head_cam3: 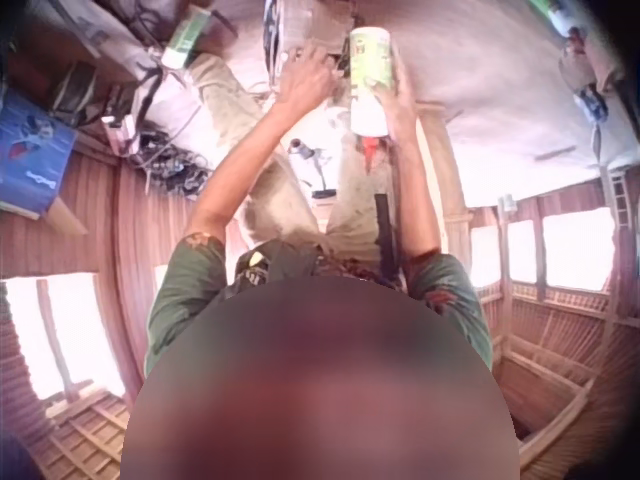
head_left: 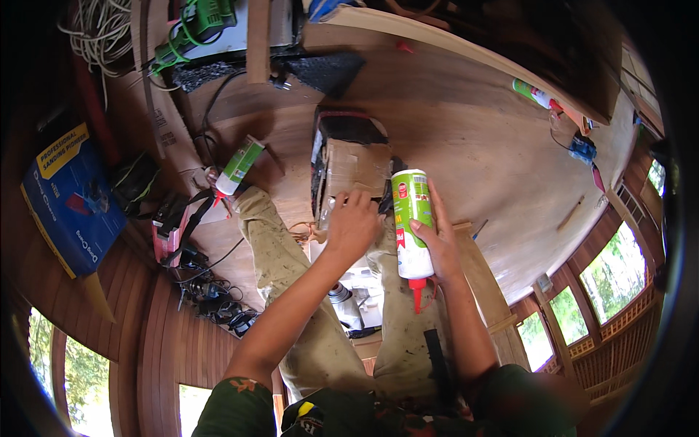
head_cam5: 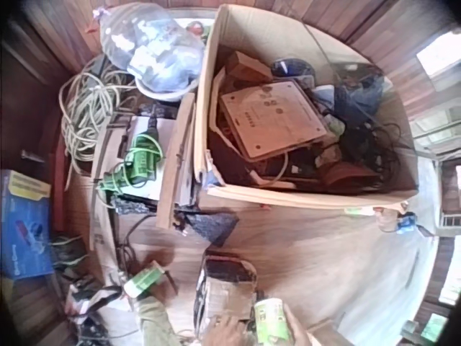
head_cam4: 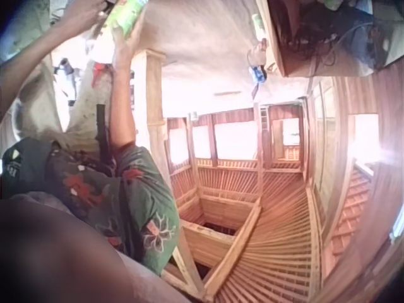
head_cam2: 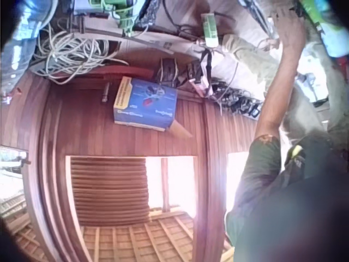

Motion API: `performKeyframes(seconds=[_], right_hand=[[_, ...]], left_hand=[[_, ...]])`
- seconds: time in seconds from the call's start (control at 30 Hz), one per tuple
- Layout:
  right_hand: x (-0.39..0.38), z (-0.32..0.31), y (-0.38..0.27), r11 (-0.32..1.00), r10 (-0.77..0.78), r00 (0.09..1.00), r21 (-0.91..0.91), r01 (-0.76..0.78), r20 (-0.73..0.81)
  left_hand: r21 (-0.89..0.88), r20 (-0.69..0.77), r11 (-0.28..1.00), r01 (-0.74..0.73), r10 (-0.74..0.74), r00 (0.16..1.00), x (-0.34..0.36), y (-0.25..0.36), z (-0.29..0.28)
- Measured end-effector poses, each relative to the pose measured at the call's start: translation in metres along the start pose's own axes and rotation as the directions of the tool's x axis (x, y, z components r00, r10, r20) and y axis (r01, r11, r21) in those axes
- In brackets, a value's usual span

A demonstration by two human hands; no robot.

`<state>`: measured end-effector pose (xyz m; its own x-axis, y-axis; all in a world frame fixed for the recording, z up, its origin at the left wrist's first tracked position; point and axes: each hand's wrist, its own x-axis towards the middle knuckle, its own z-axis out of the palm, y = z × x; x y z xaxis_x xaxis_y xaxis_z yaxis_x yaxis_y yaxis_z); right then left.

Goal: The person sweeps a wooden floor with a broom, then unpacks a box containing sanding pads and glue bottles. They place a sanding pad into a bucket and use an electric floor sander to sand the wooden floor in a room with scattered tools and materials.

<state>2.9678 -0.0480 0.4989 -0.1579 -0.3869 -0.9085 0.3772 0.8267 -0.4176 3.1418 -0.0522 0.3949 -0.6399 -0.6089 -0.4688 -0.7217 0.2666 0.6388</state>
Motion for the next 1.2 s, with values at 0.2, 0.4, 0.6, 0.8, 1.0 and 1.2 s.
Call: performKeyframes(seconds=[0.2, 0.4, 0.6, 0.8, 1.0, 1.2], right_hand=[[-0.004, -0.03, 0.004, 0.982, 0.176, 0.981, -0.083, -0.169, 0.079], [-0.005, -0.035, 0.029, 0.917, 0.231, 0.942, -0.378, -0.128, 0.241], [0.001, -0.025, 0.057, 0.931, 0.248, 0.891, -0.348, -0.111, 0.379], [0.014, 0.006, 0.084, 0.931, 0.303, 0.897, -0.301, -0.207, 0.323], [0.017, 0.033, 0.089, 0.94, 0.34, 0.842, -0.154, -0.303, 0.419], [0.016, 0.078, 0.082, 0.904, 0.362, 0.855, 0.086, -0.42, 0.372]], left_hand=[[-0.008, 0.097, 0.985, 0.17, -0.169, 0.981, -0.02, -0.011, -0.017], [0.079, 0.112, 0.988, 0.129, -0.138, 0.984, -0.035, -0.009, -0.014], [-0.329, 0.087, 0.935, 0.134, -0.111, 0.99, -0.046, -0.026, -0.03], [-0.467, -0.018, 0.856, 0.221, -0.259, 0.966, -0.043, -0.06, -0.039], [-0.711, 0.085, 0.596, 0.374, -0.454, 0.887, -0.051, -0.118, -0.037], [-0.683, 0.052, 0.675, 0.279, -0.335, 0.941, -0.051, -0.136, -0.041]])
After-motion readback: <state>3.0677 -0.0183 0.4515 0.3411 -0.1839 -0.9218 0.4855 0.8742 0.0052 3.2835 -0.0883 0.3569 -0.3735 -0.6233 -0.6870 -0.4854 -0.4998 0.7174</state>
